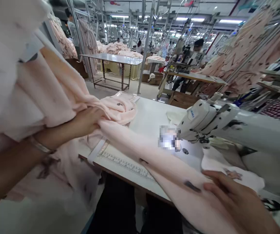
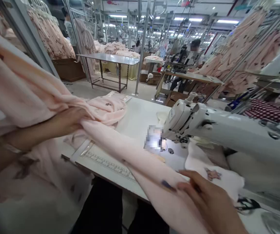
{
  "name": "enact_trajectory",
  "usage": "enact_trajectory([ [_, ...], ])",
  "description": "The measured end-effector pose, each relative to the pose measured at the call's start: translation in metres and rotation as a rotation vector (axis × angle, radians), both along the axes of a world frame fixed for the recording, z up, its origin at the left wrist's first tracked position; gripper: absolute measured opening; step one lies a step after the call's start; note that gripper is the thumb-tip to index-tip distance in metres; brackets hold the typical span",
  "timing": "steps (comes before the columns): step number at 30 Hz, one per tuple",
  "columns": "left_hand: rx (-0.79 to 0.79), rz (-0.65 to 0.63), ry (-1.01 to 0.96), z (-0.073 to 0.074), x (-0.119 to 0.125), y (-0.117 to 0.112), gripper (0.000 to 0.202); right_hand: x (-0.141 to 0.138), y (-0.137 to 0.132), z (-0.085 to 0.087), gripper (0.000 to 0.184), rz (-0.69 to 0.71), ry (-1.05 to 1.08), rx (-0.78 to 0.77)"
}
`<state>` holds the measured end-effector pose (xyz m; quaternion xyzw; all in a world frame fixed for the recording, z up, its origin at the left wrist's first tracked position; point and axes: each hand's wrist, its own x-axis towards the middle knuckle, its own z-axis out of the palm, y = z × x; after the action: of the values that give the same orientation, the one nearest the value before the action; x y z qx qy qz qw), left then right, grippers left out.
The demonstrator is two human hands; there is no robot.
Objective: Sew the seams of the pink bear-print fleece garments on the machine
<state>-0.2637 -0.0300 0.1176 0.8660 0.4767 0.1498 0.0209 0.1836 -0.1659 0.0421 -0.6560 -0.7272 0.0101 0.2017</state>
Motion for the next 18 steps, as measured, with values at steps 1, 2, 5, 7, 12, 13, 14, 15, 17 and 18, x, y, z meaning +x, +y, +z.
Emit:
enact_trajectory([
  [1,0.028,-0.021,-0.006,0.0,0.018,0.007,0.023,-0.003,0.011,0.002,0.03,0.018,0.0,-0.046],
  [2,0.036,-0.055,-0.02,-0.003,0.038,0.012,0.026,-0.006,0.019,0.002,0.033,0.029,-0.005,-0.099],
  [5,0.018,-0.154,-0.065,-0.029,0.099,0.019,0.027,-0.012,0.025,-0.003,0.039,-0.025,-0.065,-0.136],
  [7,-0.003,-0.191,-0.046,-0.051,0.128,0.024,0.025,-0.008,0.02,-0.009,0.031,-0.047,-0.1,-0.122],
  [12,-0.082,-0.217,-0.077,-0.083,0.14,0.036,0.008,0.011,0.005,-0.02,0.012,0.095,-0.092,0.267],
  [13,-0.083,-0.187,-0.109,-0.082,0.136,0.034,0.008,0.011,0.003,-0.021,0.01,0.111,-0.055,0.342],
  [14,-0.079,-0.151,-0.144,-0.08,0.133,0.031,0.009,0.009,0.001,-0.021,0.009,0.109,-0.009,0.369],
  [15,-0.074,-0.116,-0.176,-0.077,0.129,0.026,0.01,0.005,0.0,-0.022,0.009,0.077,0.037,0.35],
  [17,-0.061,-0.084,-0.249,-0.067,0.122,0.014,0.012,-0.004,-0.003,-0.025,0.014,-0.007,0.091,0.192],
  [18,-0.051,-0.093,-0.292,-0.061,0.119,0.007,0.013,-0.009,-0.004,-0.028,0.02,-0.032,0.092,0.087],
])
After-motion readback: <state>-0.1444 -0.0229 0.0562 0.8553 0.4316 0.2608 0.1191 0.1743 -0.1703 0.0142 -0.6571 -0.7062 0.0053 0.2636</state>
